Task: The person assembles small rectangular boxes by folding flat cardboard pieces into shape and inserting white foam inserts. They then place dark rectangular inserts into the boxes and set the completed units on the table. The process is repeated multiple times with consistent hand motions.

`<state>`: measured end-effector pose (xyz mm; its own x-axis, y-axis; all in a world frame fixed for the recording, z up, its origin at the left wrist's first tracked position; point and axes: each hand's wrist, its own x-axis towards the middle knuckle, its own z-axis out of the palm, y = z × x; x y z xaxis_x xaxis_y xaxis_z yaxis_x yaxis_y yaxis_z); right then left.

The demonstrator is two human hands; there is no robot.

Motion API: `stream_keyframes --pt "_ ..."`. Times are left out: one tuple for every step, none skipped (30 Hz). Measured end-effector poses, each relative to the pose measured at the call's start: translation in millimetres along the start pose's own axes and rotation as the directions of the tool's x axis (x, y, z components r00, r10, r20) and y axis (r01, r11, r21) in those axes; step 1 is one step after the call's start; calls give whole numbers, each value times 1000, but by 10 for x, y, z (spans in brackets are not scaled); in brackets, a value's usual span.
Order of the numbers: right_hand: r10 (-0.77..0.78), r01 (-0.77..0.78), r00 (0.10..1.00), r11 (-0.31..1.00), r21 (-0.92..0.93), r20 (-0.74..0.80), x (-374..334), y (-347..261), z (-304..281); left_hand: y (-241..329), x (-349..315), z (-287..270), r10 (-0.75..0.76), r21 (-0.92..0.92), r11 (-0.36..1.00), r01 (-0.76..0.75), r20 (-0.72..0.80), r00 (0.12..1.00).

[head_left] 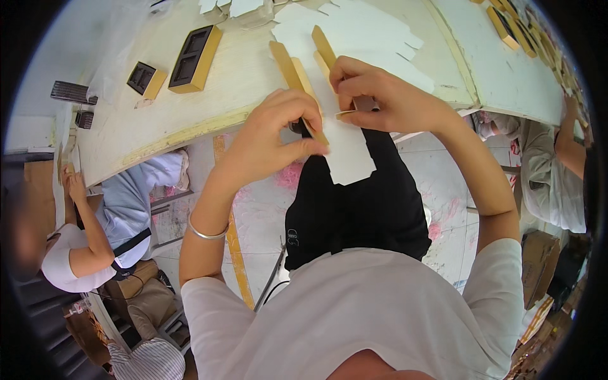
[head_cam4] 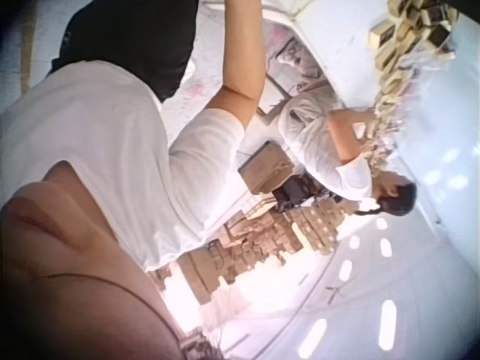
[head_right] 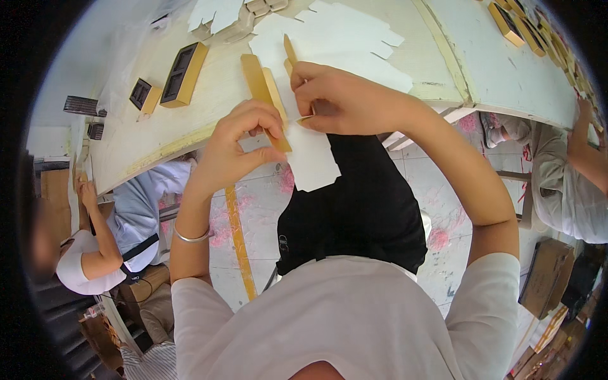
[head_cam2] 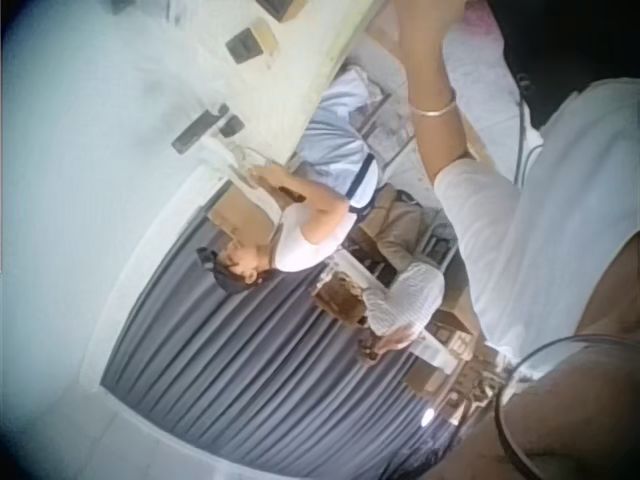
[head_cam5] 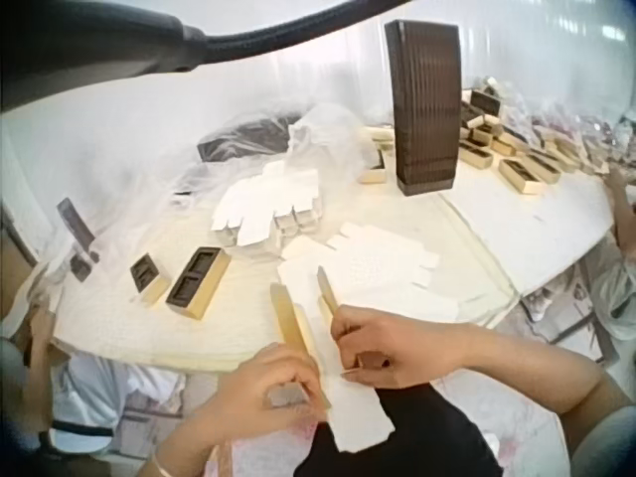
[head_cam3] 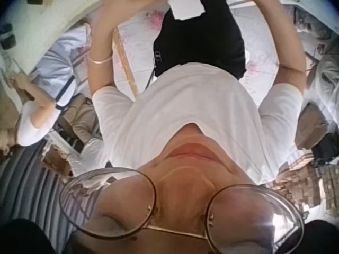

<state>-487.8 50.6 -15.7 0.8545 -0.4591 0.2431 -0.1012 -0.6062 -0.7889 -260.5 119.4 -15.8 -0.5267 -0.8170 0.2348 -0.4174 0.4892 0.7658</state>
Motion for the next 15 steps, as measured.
stream_keyframes --pt "10 -9 1000 999 -44 21 22 -18 -10 -25 30 33 43 82 996 -39 -50 998" --pt "24 -20 999 996 -87 44 39 -41 -24 -21 69 91 40 136 990 -26 -100 994" --pt "38 -29 997 991 -131 68 54 -69 -34 -5 114 158 38 189 982 -9 -151 988" --pt "87 -76 993 987 -138 79 65 -114 -38 6 141 216 40 241 970 10 -200 979" --pt "131 -118 988 982 -149 85 80 -170 -55 24 149 258 35 274 961 29 -226 974" --pt "175 -159 980 974 -160 92 90 -201 -62 42 131 305 31 306 951 49 -251 967" --pt "201 -182 975 967 -177 97 98 -207 -63 40 120 335 28 337 939 70 -277 960" --pt "227 -204 969 960 -193 103 103 -213 -59 8 118 347 37 292 955 48 -280 959" --pt "251 -225 962 952 -209 109 102 -217 -60 -37 117 352 45 247 969 28 -285 958" --pt "231 -217 967 968 -130 105 80 -210 -88 -65 123 347 52 201 979 8 -290 955" --pt "209 -205 972 977 -55 103 50 -189 -144 -86 139 328 43 198 980 23 -325 945" --pt "187 -190 977 982 20 100 16 -168 -188 -103 152 308 34 194 980 39 -360 932" --pt "63 -61 998 995 -85 26 -53 -197 -160 -114 155 290 24 189 980 56 -396 918" --pt "-6 4 1000 958 -286 -7 -83 -213 -114 -110 166 261 -16 155 985 82 -384 923" --pt "-76 54 997 874 -483 -26 -129 -215 -52 -99 184 256 -51 114 988 101 -371 927"
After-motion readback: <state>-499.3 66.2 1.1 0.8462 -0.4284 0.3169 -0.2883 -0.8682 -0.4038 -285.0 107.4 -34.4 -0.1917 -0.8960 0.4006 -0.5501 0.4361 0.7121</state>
